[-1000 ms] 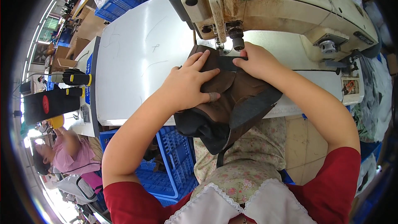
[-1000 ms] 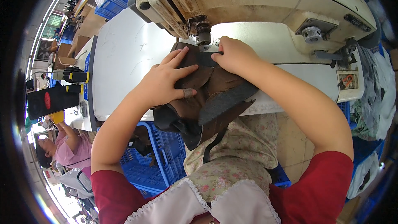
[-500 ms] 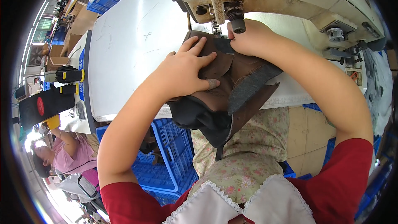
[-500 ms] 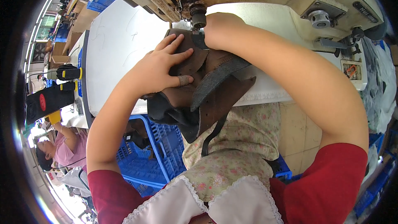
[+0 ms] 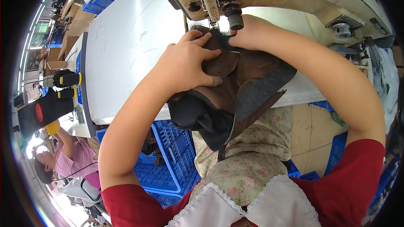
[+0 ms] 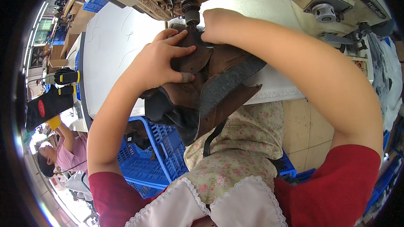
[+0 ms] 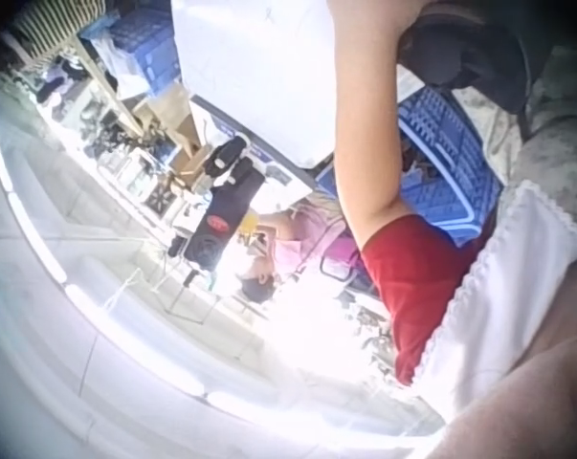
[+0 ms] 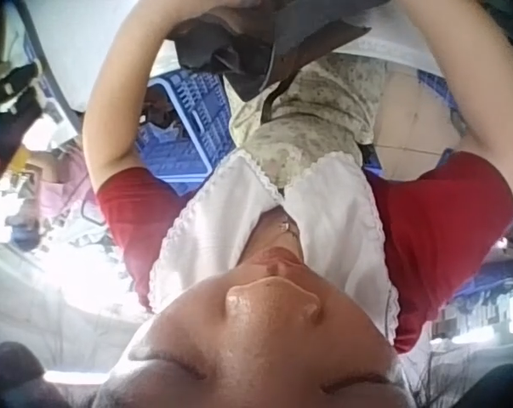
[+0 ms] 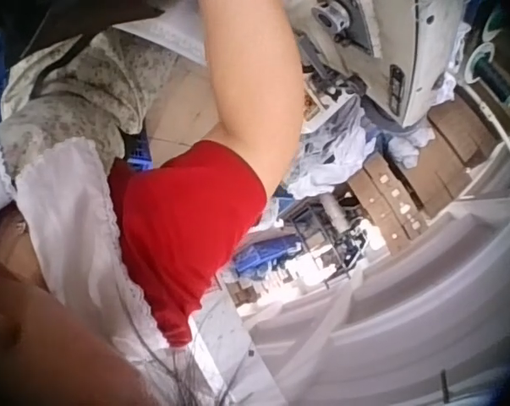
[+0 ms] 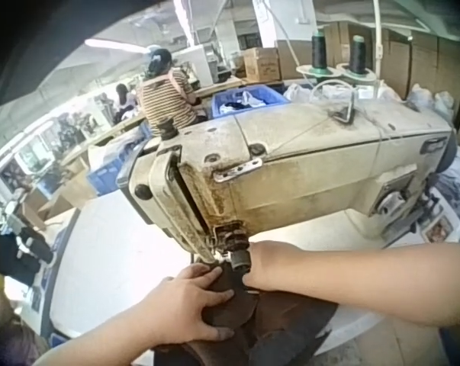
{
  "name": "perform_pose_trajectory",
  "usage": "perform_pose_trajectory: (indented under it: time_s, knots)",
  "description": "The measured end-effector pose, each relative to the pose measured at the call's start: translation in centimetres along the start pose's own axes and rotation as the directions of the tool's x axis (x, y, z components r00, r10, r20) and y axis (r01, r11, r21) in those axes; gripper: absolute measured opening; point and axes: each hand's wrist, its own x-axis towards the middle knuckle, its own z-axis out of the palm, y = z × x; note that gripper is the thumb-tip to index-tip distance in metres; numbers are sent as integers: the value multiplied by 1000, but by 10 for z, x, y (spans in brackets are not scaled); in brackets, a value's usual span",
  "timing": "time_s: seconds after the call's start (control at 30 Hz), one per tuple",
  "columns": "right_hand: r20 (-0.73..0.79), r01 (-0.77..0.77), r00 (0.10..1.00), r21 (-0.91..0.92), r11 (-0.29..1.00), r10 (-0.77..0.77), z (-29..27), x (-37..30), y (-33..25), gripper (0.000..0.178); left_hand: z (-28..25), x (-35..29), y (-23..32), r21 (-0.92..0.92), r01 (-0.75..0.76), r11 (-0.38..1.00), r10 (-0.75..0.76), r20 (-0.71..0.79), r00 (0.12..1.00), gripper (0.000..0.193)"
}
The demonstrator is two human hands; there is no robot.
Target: Stitching and trimming leather shoe components using an industrial sewing machine.
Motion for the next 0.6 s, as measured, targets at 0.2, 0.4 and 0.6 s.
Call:
perform_pose_trajectory:
  time_s: [0.2,0.4,0.6]
  knots:
    - [-190,83,980,118,990,-60,26,1,21,31,2,-2,3,-16,15,1000,-15,-22,1000,62]
    - [-202,78,979,262,962,-24,29,2,24,25,-3,-3,11,-39,70,997,-69,30,997,63]
    - [-230,66,973,285,956,1,29,6,21,21,-1,-4,13,-23,86,996,-86,2,996,61]
